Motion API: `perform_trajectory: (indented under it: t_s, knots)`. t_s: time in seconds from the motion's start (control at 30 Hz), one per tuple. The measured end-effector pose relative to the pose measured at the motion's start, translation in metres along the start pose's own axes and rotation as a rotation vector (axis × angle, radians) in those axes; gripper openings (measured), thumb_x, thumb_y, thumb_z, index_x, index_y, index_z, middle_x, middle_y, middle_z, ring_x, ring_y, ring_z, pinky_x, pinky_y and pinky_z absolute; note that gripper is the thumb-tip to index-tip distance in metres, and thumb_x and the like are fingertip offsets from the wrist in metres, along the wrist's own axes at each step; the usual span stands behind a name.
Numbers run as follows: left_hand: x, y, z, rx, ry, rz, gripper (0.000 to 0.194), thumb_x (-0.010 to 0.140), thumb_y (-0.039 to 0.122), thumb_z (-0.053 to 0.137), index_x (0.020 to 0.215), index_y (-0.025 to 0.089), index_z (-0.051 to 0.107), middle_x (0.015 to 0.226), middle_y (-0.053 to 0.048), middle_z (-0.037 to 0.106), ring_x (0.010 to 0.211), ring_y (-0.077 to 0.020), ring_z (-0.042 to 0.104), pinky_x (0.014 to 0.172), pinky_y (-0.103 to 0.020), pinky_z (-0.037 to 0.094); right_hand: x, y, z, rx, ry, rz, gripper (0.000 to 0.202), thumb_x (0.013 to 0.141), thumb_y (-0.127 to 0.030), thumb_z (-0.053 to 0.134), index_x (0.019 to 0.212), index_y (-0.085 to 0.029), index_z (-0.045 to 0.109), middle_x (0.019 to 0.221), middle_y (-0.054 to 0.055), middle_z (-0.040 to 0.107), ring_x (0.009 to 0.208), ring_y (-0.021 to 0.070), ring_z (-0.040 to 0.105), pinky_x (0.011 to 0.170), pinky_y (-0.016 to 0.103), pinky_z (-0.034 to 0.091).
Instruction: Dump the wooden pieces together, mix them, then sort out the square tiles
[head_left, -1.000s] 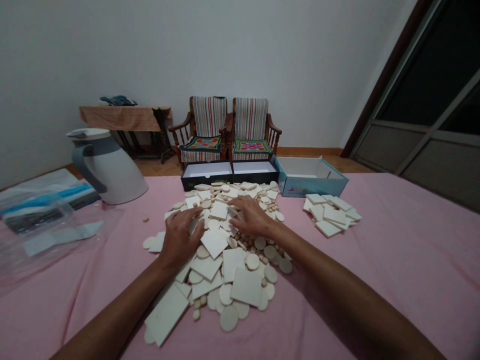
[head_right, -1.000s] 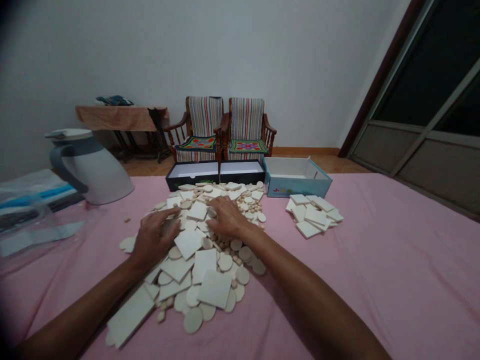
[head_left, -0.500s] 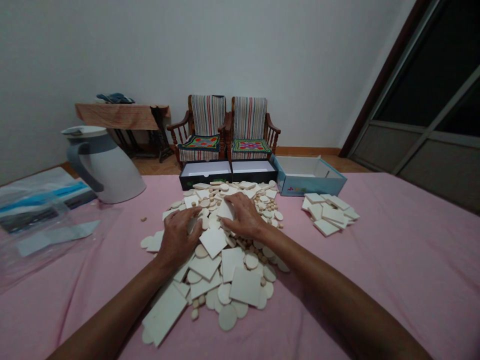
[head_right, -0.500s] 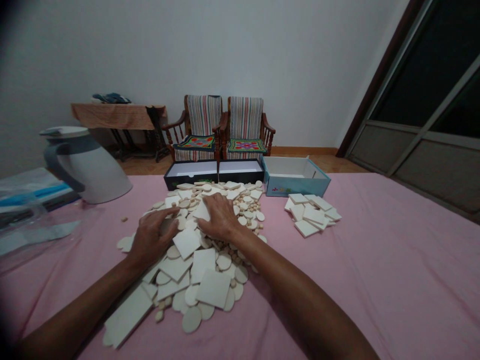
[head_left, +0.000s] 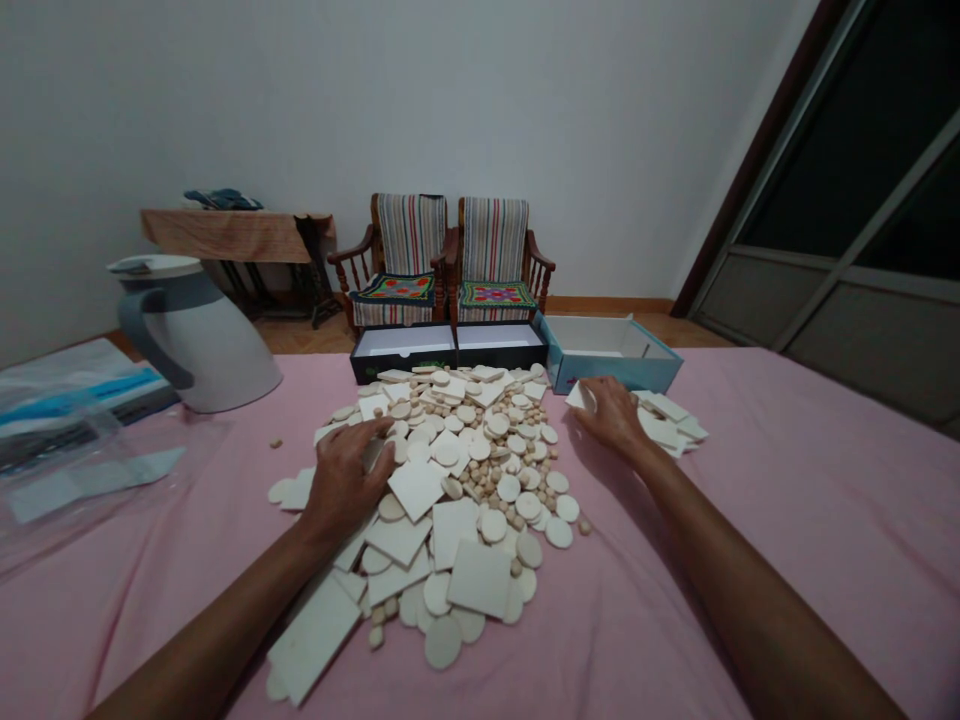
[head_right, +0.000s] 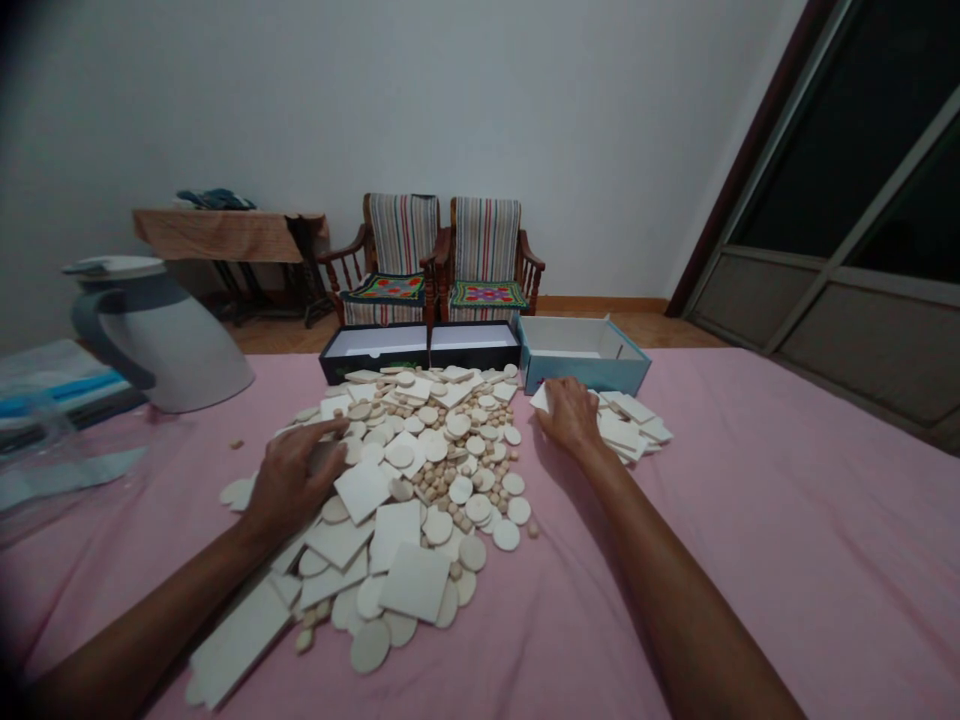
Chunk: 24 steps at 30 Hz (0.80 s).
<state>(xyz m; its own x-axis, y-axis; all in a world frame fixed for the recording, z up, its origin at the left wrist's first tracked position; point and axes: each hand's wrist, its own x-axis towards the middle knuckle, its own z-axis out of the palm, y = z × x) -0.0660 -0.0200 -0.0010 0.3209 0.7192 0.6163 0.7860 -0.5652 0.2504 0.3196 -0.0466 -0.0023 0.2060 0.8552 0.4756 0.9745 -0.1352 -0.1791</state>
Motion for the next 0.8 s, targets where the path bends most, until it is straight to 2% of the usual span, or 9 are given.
perform_trajectory:
  t_s: [0.1,0.2,0.37,0.5,0.63,0.8]
  knots:
    - [0.0,0.0,-0.001,-0.004,0.002,-0.012,0.034,0.086,0.033,0.044,0.11,0.015,0.06,0.113,-0.011,0.066,0.106,-0.0263,0.058,0.097,-0.045,0.036,0.002,0.002,0.001,0.02,0.063,-0.008,0.04,0.08,-0.024,0.054,0.118,-0.017,0.057,0.12,0.014,0.056,0.109,0.0293,0.048,0.089,0.043,0.033]
    - [-0.001,0.001,-0.001,-0.013,-0.001,-0.017,0.034,0.086,0.034,0.044,0.109,0.015,0.06,0.113,-0.011,0.066,0.106,-0.0268,0.058,0.097,-0.045,0.036,0.003,-0.008,-0.001,0.11,0.051,-0.005,0.03,0.082,-0.022,0.05,0.109,-0.016,0.062,0.114,0.013,0.061,0.107,0.0277,0.051,0.09,0.042,0.034]
    - [-0.001,0.0,0.0,-0.012,-0.005,-0.025,0.034,0.086,0.034,0.045,0.11,0.016,0.06,0.112,-0.01,0.067,0.107,-0.0267,0.057,0.098,-0.044,0.036,-0.007,-0.05,-0.005,0.448,-0.078,-0.152,0.021,0.079,-0.018,0.053,0.095,-0.017,0.067,0.097,0.008,0.067,0.093,0.0207,0.059,0.085,0.035,0.042]
    - [-0.002,-0.001,0.0,-0.013,-0.005,-0.015,0.033,0.086,0.033,0.046,0.11,0.016,0.06,0.111,-0.01,0.067,0.106,-0.0263,0.057,0.096,-0.044,0.037,-0.02,-0.09,-0.005,0.586,-0.142,-0.35,0.026,0.074,-0.015,0.06,0.099,-0.015,0.066,0.098,0.009,0.066,0.094,0.02,0.058,0.085,0.035,0.043]
    - [-0.002,0.0,0.0,-0.015,-0.008,-0.013,0.033,0.086,0.033,0.046,0.111,0.015,0.059,0.111,-0.01,0.067,0.106,-0.0264,0.057,0.096,-0.044,0.037,-0.025,-0.12,-0.004,0.571,-0.232,-0.498,0.028,0.073,-0.015,0.062,0.101,-0.015,0.065,0.1,0.009,0.064,0.096,0.0202,0.054,0.085,0.034,0.041]
    - [-0.001,0.002,-0.001,-0.027,-0.005,-0.021,0.033,0.086,0.033,0.044,0.109,0.015,0.06,0.111,-0.01,0.067,0.106,-0.0269,0.058,0.096,-0.045,0.036,-0.024,-0.15,-0.009,0.362,-0.355,-0.577,0.027,0.075,-0.025,0.063,0.101,-0.017,0.063,0.1,0.009,0.062,0.099,0.0238,0.05,0.086,0.039,0.036]
